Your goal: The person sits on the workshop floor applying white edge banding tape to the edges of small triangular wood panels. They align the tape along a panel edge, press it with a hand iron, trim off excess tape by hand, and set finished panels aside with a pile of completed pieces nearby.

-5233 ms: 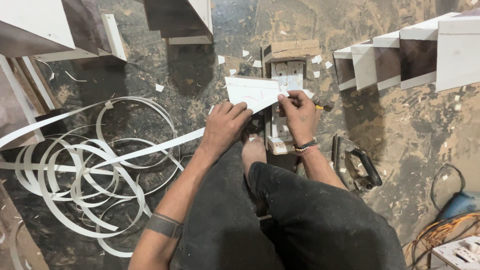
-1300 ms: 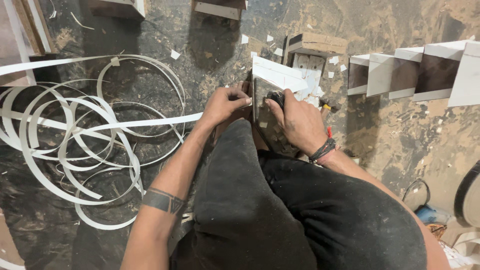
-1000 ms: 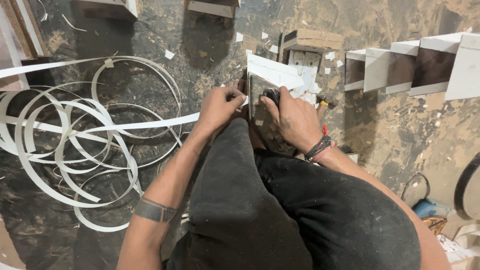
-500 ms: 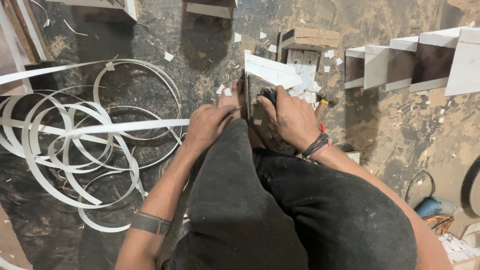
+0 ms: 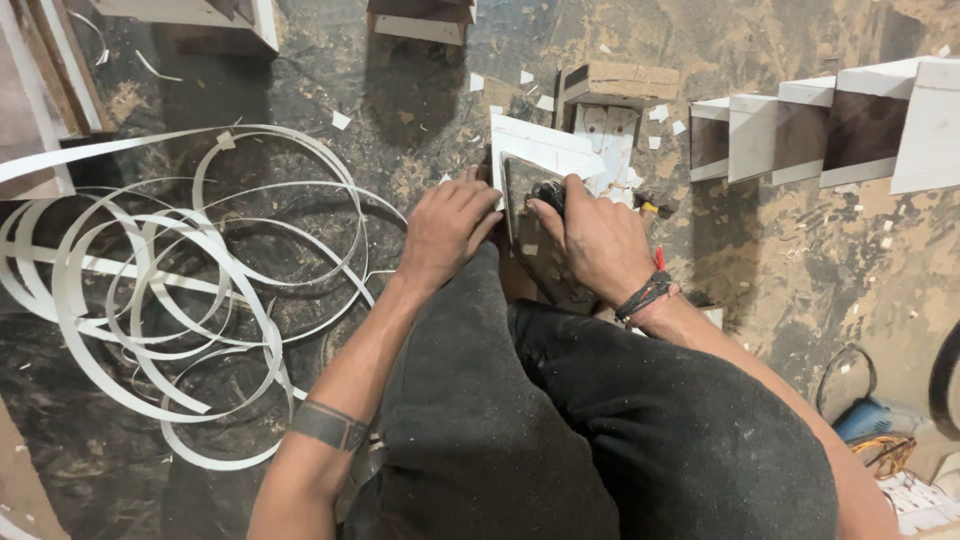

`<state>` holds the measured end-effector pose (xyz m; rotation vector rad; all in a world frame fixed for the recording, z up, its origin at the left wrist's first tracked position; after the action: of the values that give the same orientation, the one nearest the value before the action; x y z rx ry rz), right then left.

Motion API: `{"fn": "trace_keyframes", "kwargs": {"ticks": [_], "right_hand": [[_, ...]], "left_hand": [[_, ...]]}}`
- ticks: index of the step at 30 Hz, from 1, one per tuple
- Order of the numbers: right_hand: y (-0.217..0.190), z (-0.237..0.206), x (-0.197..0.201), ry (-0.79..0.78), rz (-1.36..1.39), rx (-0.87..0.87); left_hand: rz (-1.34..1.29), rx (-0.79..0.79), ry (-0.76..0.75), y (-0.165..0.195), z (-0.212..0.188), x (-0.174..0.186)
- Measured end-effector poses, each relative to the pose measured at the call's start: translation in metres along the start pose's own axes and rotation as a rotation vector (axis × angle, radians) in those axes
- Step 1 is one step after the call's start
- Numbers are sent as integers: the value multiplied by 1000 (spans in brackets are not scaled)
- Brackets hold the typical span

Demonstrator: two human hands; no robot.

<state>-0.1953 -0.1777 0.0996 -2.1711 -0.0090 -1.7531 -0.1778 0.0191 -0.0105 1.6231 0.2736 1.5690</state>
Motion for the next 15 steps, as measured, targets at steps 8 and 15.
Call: {"fn": "trace_keyframes", "kwargs": {"ticks": [8, 15], "right_hand": [[27, -12, 10, -40, -19, -44], [65, -33, 27, -131, -54, -114]], "left_hand": [[92, -151, 36, 10, 11, 11], [75, -113, 31, 19, 11, 9]]}}
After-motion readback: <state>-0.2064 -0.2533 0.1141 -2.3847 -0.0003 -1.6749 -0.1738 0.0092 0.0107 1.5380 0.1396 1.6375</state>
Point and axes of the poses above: each hand's wrist, its own z-axis towards the middle knuckle, its own x-axis out of the back of the hand, y = z × x, the point moved 2 cm from there along z, towards the middle knuckle, and after that the axes turned 8 degrees about x, right-handed, at the moved point
